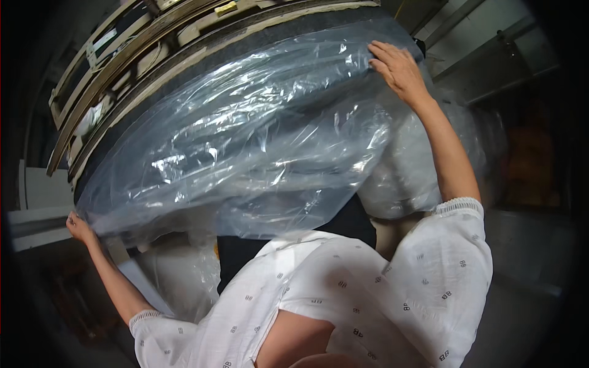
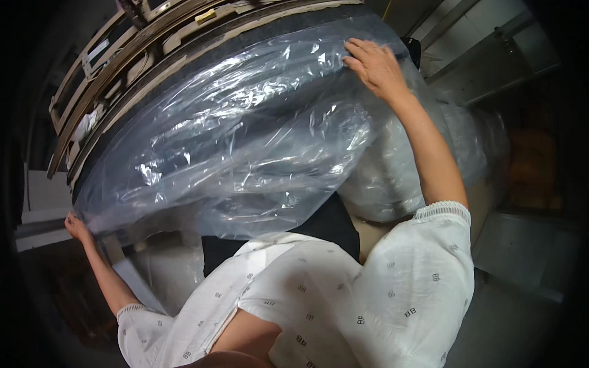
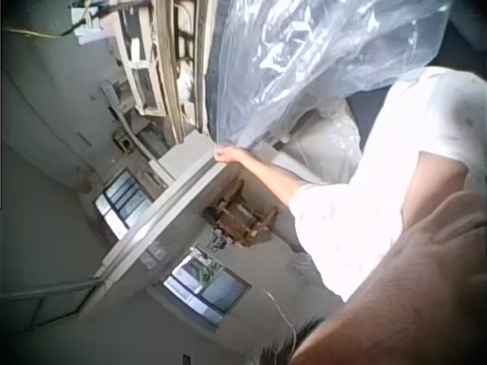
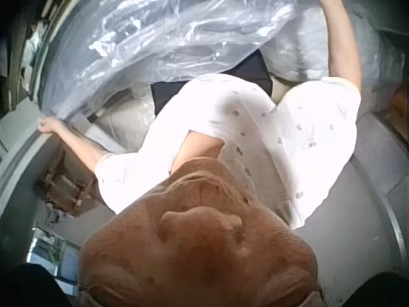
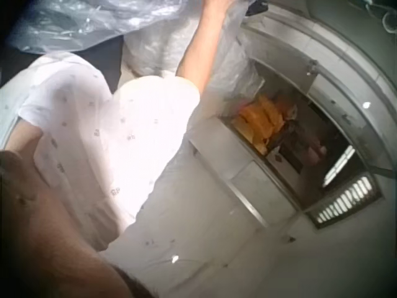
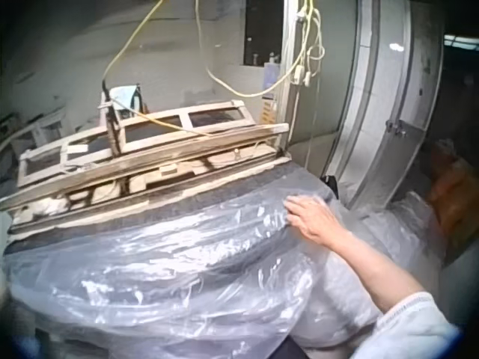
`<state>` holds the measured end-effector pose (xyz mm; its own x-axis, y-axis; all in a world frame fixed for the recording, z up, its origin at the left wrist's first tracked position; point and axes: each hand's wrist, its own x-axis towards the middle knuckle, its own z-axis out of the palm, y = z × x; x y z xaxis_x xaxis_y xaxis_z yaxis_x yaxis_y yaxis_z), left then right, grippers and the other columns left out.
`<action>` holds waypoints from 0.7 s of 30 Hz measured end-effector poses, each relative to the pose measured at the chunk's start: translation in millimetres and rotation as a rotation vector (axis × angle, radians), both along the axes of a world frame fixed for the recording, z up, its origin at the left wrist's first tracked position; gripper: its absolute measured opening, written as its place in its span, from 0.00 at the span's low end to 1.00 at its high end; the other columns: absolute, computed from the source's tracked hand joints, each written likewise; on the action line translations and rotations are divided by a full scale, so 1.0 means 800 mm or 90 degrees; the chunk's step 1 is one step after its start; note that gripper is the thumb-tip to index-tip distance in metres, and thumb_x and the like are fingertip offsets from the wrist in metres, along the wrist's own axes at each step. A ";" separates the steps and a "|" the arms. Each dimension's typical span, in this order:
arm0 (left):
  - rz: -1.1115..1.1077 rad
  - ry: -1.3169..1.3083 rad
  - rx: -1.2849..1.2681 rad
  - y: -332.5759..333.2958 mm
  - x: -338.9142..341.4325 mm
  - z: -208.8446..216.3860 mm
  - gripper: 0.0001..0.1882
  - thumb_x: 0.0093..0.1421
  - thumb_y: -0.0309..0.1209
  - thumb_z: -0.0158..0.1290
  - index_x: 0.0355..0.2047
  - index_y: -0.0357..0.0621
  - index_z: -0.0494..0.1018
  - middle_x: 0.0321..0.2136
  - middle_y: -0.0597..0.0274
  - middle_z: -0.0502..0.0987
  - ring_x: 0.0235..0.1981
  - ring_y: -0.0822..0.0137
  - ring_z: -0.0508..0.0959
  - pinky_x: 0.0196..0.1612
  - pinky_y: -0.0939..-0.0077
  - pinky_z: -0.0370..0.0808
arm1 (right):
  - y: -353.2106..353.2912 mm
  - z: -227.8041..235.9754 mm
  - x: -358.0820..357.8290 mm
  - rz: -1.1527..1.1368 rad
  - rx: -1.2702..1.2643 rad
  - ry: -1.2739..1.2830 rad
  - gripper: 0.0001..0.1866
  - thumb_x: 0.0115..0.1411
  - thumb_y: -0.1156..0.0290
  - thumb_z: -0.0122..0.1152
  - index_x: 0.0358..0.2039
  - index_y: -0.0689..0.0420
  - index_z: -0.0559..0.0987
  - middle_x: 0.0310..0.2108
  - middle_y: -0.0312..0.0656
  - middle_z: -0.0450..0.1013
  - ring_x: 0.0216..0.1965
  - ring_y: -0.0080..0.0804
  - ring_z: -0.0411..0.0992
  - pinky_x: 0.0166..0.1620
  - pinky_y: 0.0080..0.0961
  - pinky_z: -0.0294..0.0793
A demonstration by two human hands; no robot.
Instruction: Wrapping a large grey component in clear plastic packaging for protection.
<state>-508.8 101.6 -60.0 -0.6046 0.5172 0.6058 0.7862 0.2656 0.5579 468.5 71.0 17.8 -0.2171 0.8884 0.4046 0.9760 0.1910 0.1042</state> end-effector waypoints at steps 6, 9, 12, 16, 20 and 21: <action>-0.031 0.013 0.003 0.004 0.010 -0.001 0.20 0.59 0.42 0.50 0.40 0.35 0.73 0.37 0.51 0.76 0.37 0.61 0.75 0.42 0.72 0.70 | 0.032 0.012 -0.012 -0.003 0.174 0.147 0.20 0.50 0.56 0.61 0.40 0.54 0.75 0.33 0.40 0.70 0.40 0.40 0.66 0.43 0.34 0.65; -0.031 0.014 0.029 -0.005 0.004 0.004 0.21 0.60 0.41 0.50 0.42 0.33 0.72 0.40 0.53 0.76 0.41 0.63 0.74 0.46 0.74 0.68 | 0.060 0.004 0.005 -0.059 0.088 0.210 0.14 0.49 0.58 0.62 0.32 0.53 0.79 0.30 0.36 0.72 0.38 0.35 0.69 0.40 0.30 0.67; -0.070 -0.082 0.017 -0.003 0.021 0.011 0.19 0.60 0.39 0.50 0.42 0.34 0.72 0.40 0.55 0.75 0.42 0.65 0.74 0.47 0.75 0.68 | 0.088 -0.006 0.021 -0.075 -0.047 0.509 0.11 0.54 0.62 0.58 0.31 0.56 0.78 0.26 0.37 0.73 0.30 0.30 0.71 0.35 0.24 0.67; -0.128 -0.155 0.058 -0.027 0.007 0.031 0.17 0.60 0.38 0.51 0.43 0.37 0.71 0.41 0.58 0.74 0.43 0.68 0.73 0.47 0.76 0.68 | 0.116 -0.015 -0.002 -0.095 0.031 0.384 0.13 0.51 0.57 0.58 0.30 0.53 0.78 0.24 0.40 0.74 0.28 0.35 0.73 0.34 0.29 0.69; -0.341 -0.530 0.053 -0.095 -0.006 0.080 0.17 0.60 0.34 0.52 0.47 0.41 0.68 0.42 0.61 0.74 0.43 0.69 0.72 0.48 0.75 0.69 | 0.129 -0.011 0.020 -0.095 -0.037 0.371 0.15 0.50 0.56 0.60 0.31 0.53 0.78 0.25 0.38 0.74 0.29 0.34 0.73 0.35 0.28 0.69; -0.274 -0.536 -0.008 -0.106 0.019 0.098 0.17 0.60 0.34 0.52 0.47 0.41 0.68 0.43 0.62 0.74 0.44 0.69 0.72 0.48 0.76 0.68 | 0.126 -0.010 0.028 -0.102 -0.036 0.365 0.15 0.50 0.56 0.60 0.31 0.53 0.78 0.25 0.38 0.74 0.29 0.34 0.73 0.35 0.28 0.69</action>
<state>-494.0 17.0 18.2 -0.5963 0.8012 0.0498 0.1588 0.0569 0.9857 490.8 171.8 10.0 0.1600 0.9157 0.3687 0.8907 0.0271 -0.4539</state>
